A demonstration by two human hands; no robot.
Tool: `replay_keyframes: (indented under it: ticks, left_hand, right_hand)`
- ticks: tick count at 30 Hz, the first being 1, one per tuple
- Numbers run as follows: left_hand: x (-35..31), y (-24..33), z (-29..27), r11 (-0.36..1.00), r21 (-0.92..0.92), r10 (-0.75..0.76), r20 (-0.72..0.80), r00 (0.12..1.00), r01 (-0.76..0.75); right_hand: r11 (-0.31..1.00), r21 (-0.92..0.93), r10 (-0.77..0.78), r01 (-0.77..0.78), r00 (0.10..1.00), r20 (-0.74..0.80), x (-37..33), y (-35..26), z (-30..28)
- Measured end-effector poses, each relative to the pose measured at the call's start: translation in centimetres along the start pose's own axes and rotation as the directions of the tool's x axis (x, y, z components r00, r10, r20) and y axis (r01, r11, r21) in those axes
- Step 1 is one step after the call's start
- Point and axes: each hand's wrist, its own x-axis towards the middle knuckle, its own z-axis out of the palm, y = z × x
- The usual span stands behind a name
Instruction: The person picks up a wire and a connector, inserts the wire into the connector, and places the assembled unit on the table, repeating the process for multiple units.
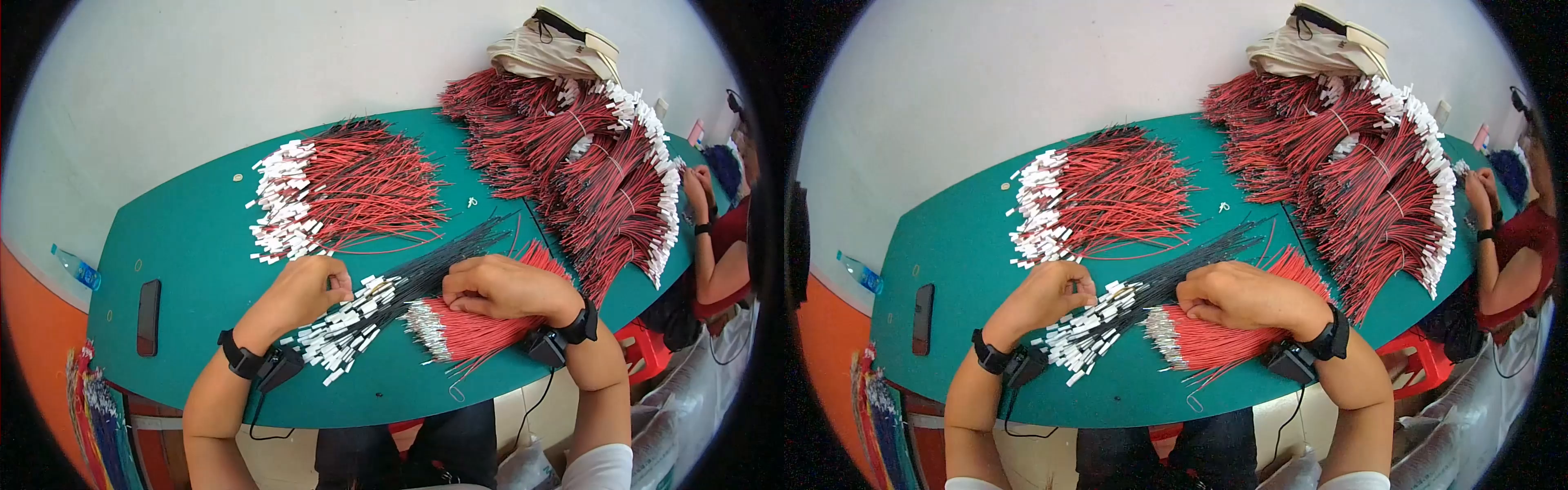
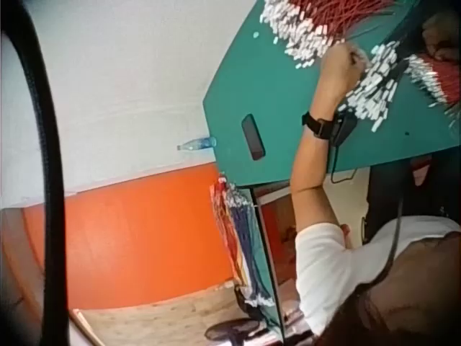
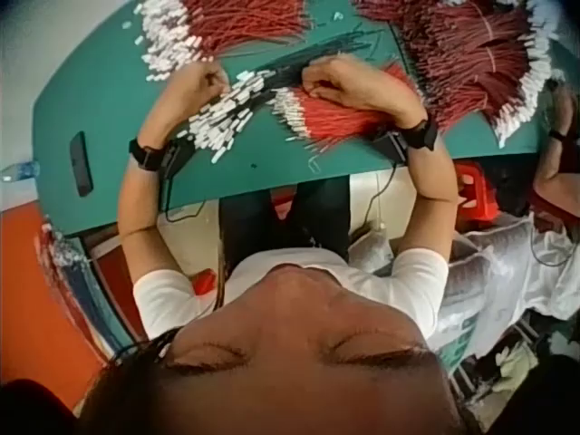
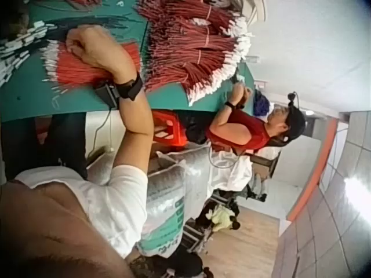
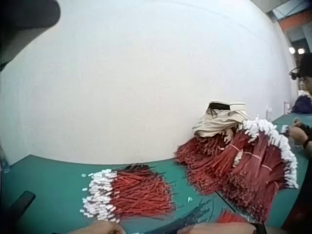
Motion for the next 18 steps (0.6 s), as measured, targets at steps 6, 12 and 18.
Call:
replay_keyframes:
  ticks: [6,12,18]
  left_hand:
    - [-1.4,0.0,-0.1,0.999,-0.009,-0.035,-0.080,0.996,0.034]
    - [-1.8,-1.5,-1.0,0.953,-0.303,-0.065,-0.202,0.977,0.001]
    - [-2.8,-1.9,-1.6,0.515,-0.857,-0.139,-0.085,0.987,-0.001]
  right_hand:
    - [1.000,0.002,-0.019,0.019,0.999,-0.039,0.8,-0.4,0.4]
    - [0.998,0.054,-0.009,0.018,0.986,-0.167,2.0,-1.4,0.3]
    - [0.973,0.228,0.029,0.029,0.969,-0.247,4.1,-3.2,1.4]
